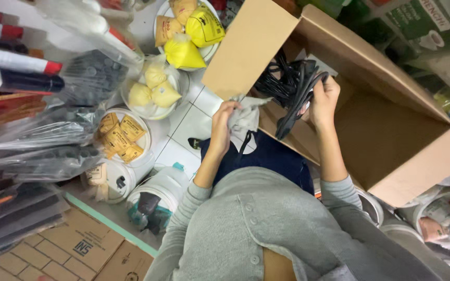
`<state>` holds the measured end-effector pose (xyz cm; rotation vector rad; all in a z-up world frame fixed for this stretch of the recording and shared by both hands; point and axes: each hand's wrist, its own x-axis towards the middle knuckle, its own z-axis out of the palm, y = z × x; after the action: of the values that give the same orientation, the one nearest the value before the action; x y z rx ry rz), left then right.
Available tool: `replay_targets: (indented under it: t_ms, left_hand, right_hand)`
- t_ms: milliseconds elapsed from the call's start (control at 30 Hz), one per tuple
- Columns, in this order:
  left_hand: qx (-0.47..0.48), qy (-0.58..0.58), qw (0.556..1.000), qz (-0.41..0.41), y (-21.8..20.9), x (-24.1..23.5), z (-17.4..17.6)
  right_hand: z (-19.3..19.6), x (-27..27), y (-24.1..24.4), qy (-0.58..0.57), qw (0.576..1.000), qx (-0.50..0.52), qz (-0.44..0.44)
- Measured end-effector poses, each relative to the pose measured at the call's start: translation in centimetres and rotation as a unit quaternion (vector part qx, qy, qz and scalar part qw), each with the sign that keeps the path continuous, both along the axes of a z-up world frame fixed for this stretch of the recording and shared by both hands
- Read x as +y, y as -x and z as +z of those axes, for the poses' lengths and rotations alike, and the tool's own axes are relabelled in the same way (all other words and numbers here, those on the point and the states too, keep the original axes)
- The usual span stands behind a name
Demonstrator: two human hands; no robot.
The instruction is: The person cleans black power cords with a cloth by hand and places them into a cardboard box.
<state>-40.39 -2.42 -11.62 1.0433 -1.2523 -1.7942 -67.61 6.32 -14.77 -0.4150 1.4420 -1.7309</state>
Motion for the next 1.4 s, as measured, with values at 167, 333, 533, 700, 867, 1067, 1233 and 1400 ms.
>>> replay_targets:
  t_ms: [167,333,533,700,867,1067,1233,1400]
  left_hand:
    - [-0.082,0.228,0.966,-0.095,0.1,-0.5,8.7]
    - [-0.161,0.303,0.936,-0.081,-0.9,-0.2,12.5]
    - [-0.057,0.290,0.954,-0.048,-6.3,-0.9,13.4]
    - [-0.106,0.289,0.949,-0.063,-9.7,-2.4,15.3]
    - [-0.169,0.245,0.935,-0.191,-10.9,-3.0,14.9]
    - [0.151,0.153,0.976,-0.021,-11.5,-3.6,12.9]
    - [0.363,0.063,0.930,0.009,-9.5,-1.7,12.3]
    - [0.328,0.001,0.912,0.247,-9.1,-1.7,9.7]
  right_hand:
    - [10.1,-1.9,-5.7,0.002,0.992,0.102,0.070]
    - [15.0,-3.7,-11.8,0.005,0.972,0.197,0.129]
    - [18.6,-5.2,-14.9,0.144,0.955,0.133,0.222]
    - [21.8,-6.7,-17.6,0.186,0.919,0.100,0.334]
    - [21.2,-7.9,-16.7,0.013,0.900,0.180,0.398]
    - [18.7,-7.5,-15.9,0.201,0.952,-0.020,0.230]
    - [16.2,-6.0,-17.9,0.234,0.966,-0.080,0.074]
    - [12.7,-3.3,-18.6,0.181,0.963,0.139,0.142]
